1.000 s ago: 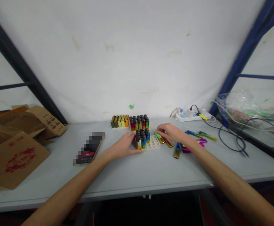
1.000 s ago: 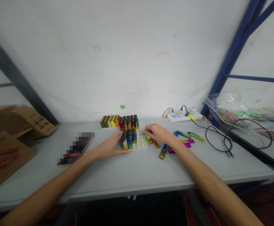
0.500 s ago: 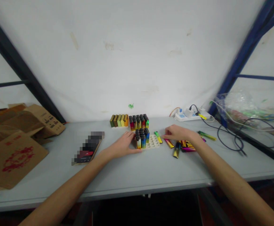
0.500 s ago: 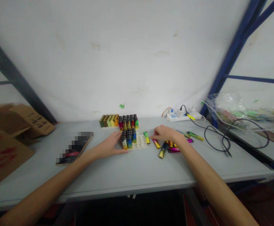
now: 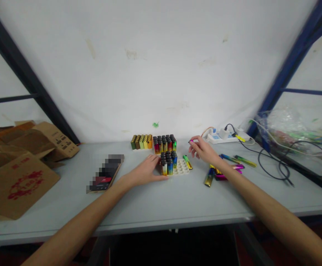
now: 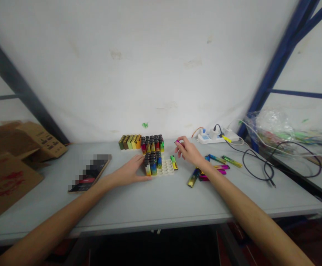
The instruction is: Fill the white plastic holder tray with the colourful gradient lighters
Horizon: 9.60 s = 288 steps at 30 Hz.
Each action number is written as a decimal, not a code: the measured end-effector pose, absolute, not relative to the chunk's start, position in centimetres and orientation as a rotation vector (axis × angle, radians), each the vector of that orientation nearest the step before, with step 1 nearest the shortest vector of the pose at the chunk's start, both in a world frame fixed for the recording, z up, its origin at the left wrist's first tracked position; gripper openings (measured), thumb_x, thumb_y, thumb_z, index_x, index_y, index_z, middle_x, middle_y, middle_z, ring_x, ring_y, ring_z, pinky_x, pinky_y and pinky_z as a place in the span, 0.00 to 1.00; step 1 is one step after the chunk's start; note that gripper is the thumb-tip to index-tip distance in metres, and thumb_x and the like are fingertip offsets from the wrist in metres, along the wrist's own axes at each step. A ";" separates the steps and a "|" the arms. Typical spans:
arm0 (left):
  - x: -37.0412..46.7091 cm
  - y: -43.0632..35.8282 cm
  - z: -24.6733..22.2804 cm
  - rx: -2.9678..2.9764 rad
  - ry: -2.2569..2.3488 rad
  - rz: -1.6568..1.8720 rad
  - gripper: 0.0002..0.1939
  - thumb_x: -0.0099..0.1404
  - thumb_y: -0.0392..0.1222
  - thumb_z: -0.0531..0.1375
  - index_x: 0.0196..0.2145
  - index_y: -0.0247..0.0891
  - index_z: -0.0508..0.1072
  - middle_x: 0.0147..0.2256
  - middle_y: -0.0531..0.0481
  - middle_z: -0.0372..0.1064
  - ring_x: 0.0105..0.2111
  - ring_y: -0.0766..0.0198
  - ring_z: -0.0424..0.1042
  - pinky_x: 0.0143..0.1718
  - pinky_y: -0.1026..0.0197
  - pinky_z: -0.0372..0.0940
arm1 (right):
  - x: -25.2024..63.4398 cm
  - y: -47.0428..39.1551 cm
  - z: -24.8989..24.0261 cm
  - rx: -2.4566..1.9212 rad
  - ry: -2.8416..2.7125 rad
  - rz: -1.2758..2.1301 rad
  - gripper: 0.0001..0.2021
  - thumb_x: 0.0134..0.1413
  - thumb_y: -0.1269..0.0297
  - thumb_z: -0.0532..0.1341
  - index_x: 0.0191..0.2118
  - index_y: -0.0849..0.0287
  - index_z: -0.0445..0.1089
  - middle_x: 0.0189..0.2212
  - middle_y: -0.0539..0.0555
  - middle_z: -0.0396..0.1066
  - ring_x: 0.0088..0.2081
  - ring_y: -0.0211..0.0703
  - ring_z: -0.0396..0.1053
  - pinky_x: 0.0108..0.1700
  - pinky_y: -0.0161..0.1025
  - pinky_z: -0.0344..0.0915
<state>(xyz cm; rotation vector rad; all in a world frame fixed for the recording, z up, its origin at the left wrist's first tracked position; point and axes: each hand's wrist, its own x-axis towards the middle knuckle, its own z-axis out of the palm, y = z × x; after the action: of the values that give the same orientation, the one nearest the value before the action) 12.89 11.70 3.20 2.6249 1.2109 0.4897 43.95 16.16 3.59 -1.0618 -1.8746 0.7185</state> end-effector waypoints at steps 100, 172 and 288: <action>12.8 11.8 3.0 2.588 1.232 0.515 0.39 0.58 0.68 0.67 0.55 0.35 0.70 0.55 0.33 0.69 0.57 0.38 0.67 0.61 0.39 0.64 | 43.9 14.3 4.9 -1.520 -2.495 0.134 0.20 0.68 0.46 0.57 0.38 0.58 0.74 0.31 0.58 0.77 0.31 0.46 0.72 0.33 0.38 0.57; 12.9 11.6 3.2 2.600 1.206 0.502 0.40 0.60 0.66 0.67 0.60 0.36 0.67 0.57 0.35 0.68 0.58 0.40 0.67 0.62 0.40 0.62 | 39.4 12.9 4.7 -0.821 -1.525 1.293 0.26 0.64 0.37 0.53 0.34 0.58 0.67 0.23 0.44 0.53 0.23 0.35 0.50 0.25 0.35 0.50; 12.2 12.2 2.7 2.644 1.276 0.536 0.37 0.61 0.68 0.64 0.54 0.34 0.71 0.53 0.34 0.70 0.54 0.40 0.70 0.59 0.41 0.66 | 52.2 9.6 0.2 -1.726 -2.350 -0.043 0.37 0.69 0.37 0.42 0.73 0.53 0.57 0.70 0.65 0.57 0.74 0.62 0.47 0.70 0.60 0.55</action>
<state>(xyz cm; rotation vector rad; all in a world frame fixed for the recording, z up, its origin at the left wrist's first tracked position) 12.22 12.22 2.67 2.6435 1.2764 0.5355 52.25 9.62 0.25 -1.7260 -2.3501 -0.0432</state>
